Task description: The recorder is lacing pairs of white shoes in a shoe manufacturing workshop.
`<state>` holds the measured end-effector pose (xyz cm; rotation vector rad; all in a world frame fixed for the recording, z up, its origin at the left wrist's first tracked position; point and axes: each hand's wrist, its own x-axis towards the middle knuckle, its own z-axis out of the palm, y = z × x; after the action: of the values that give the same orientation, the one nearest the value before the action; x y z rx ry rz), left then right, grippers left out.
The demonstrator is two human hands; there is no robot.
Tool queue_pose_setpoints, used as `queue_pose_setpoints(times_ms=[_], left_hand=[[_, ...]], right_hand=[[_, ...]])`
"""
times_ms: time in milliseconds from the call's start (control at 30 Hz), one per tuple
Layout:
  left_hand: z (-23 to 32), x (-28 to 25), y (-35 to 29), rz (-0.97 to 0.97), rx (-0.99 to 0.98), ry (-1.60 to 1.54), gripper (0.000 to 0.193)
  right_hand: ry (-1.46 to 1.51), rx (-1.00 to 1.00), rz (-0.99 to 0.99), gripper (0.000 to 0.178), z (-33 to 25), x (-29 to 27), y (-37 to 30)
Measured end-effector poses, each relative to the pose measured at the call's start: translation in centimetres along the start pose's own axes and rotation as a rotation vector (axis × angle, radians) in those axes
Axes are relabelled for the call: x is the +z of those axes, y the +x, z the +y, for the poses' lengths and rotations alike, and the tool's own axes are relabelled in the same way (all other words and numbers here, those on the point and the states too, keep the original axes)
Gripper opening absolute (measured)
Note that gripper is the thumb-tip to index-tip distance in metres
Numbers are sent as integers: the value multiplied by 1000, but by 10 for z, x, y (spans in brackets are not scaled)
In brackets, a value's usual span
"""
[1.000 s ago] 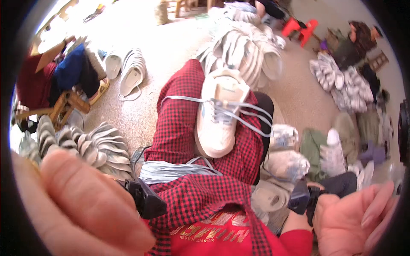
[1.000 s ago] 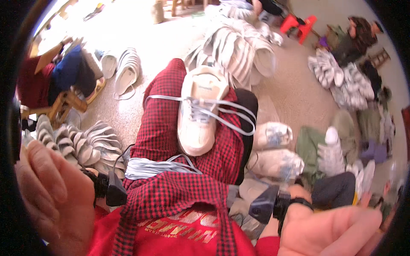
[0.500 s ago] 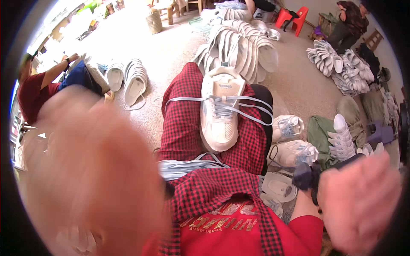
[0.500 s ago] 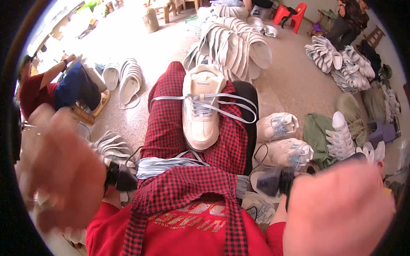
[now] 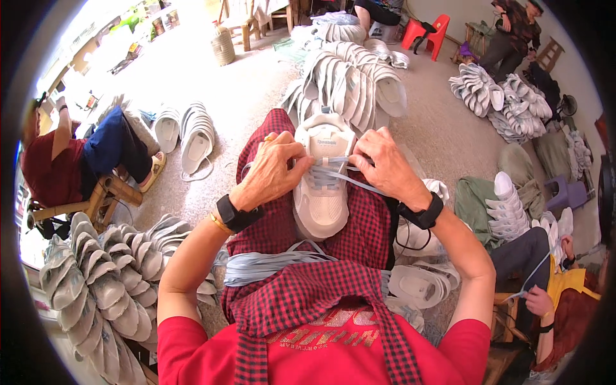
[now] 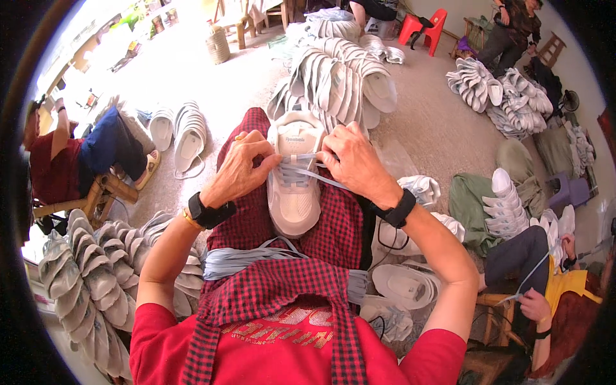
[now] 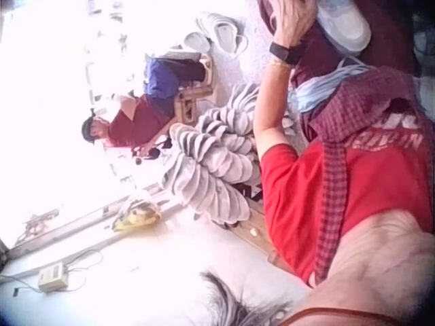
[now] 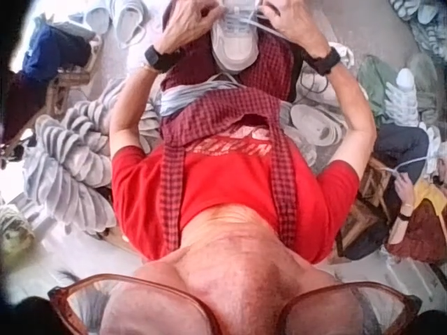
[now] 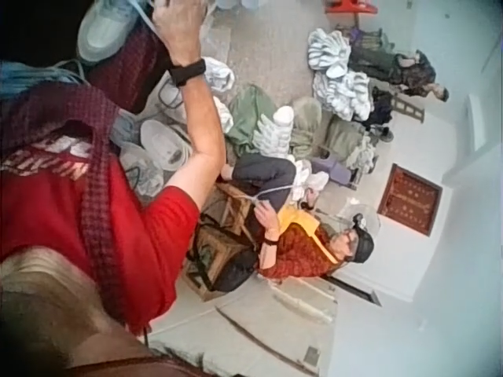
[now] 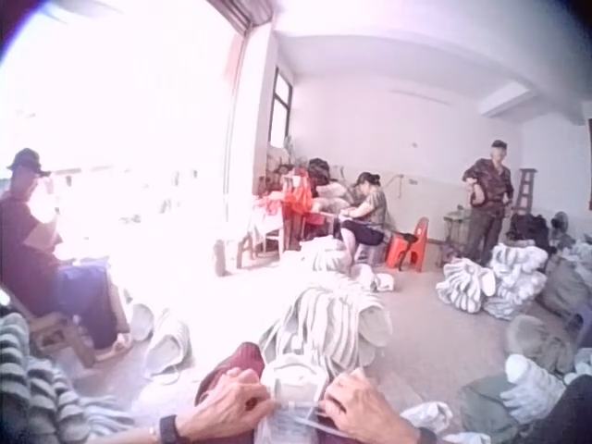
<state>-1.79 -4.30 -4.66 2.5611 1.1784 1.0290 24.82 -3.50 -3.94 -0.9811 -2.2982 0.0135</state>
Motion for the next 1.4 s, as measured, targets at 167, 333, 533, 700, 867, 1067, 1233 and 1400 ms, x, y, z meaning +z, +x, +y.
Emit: queue_pose_setpoints(times_ms=[167, 333, 533, 700, 867, 1067, 1233, 1400], left_hand=[[-8, -3, -4, 8, -50, -240, 15], [-44, -42, -23, 114, -213, -175, 15], [-98, -75, -58, 247, -477, -61, 19], [-95, -56, -63, 198, -510, -8, 18], [-57, -30, -48, 258, -268, 88, 21], [-16, -19, -20, 201, -218, -30, 19], [-10, -14, -12, 126, -103, 11, 18], [-5, -10, -8, 63, -97, 8, 17]], right_hand=[[262, 146, -22, 24, 8, 1, 2], [314, 191, 34, 23, 18, -3, 0], [250, 174, 113, 14, 16, -4, 10], [265, 45, 19, 15, 9, -16, 2], [191, -30, -87, 20, -2, -5, -4], [98, -80, -159, 16, 1, -10, -3], [171, -125, -111, 12, -5, -1, -11], [232, -35, -117, 13, 9, -1, -19]])
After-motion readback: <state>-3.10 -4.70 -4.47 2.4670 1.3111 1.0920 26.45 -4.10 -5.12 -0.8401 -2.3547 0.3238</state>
